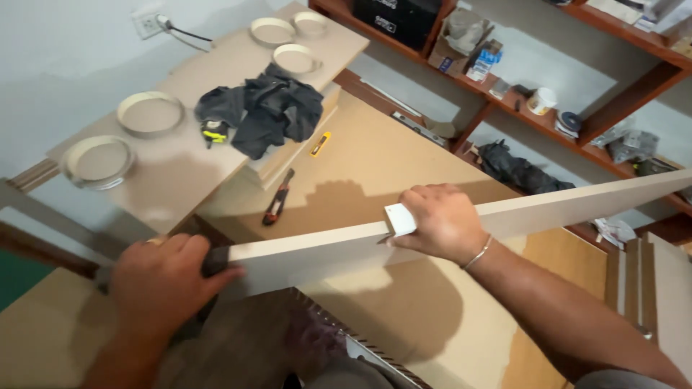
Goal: Applying edge banding to a wooden board using a clothes iron to melt the adhesive
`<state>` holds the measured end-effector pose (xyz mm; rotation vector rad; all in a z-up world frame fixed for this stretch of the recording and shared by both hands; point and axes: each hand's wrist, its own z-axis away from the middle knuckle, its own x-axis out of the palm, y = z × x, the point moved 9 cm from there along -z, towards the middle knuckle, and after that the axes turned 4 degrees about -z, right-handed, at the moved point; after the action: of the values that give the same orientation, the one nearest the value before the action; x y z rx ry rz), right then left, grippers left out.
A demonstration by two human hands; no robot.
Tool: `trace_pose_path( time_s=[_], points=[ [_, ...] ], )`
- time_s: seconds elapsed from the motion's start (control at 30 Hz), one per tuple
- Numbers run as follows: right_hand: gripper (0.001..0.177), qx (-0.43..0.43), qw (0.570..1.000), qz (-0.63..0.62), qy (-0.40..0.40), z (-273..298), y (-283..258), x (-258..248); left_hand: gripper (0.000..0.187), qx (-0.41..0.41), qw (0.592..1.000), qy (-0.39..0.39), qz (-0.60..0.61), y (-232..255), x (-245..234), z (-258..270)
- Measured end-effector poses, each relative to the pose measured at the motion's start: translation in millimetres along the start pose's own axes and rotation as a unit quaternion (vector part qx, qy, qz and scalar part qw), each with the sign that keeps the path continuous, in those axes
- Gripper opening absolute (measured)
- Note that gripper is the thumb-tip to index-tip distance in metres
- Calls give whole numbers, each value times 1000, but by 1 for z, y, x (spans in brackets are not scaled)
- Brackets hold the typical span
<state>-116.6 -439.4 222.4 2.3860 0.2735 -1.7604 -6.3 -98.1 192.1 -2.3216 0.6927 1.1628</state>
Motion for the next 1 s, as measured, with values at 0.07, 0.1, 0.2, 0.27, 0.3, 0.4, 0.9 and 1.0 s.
trace_pose_path(
  time_s=[0.07, 0.1, 0.2, 0.27, 0.3, 0.4, 0.9, 1.0],
  points=[
    [64, 40, 998, 27, -35, -15, -15, 14, 66, 11, 1000, 7, 20, 2, -1, -2],
    [64, 35, 998, 25, -36, -23, -27, 17, 66, 7, 1000, 5, 18, 1, -1, -2],
    [64, 44, 997, 27, -58, -45, -61, 28, 64, 18, 1000, -2, 8, 5, 0, -2],
    [62, 14, 999, 33, 7, -59, -97, 21, 67, 18, 1000, 5, -4, 8, -2, -3],
    [62, 15, 999, 34, 8, -65, -110, 21, 67, 20, 1000, 6, -3, 7, -1, -1],
    [58, 7, 1000, -3, 15, -79, -144, 23, 54, 25, 998, 49, 9, 8, -14, 1],
    [70, 92, 995, 39, 24, -10, -53, -2, 72, 21, 998, -23, -55, -9, 15, 18],
    [68, 106, 993, 47, 24, 14, -17, -8, 78, -1, 998, -60, -23, -17, 39, 14]
  ],
)
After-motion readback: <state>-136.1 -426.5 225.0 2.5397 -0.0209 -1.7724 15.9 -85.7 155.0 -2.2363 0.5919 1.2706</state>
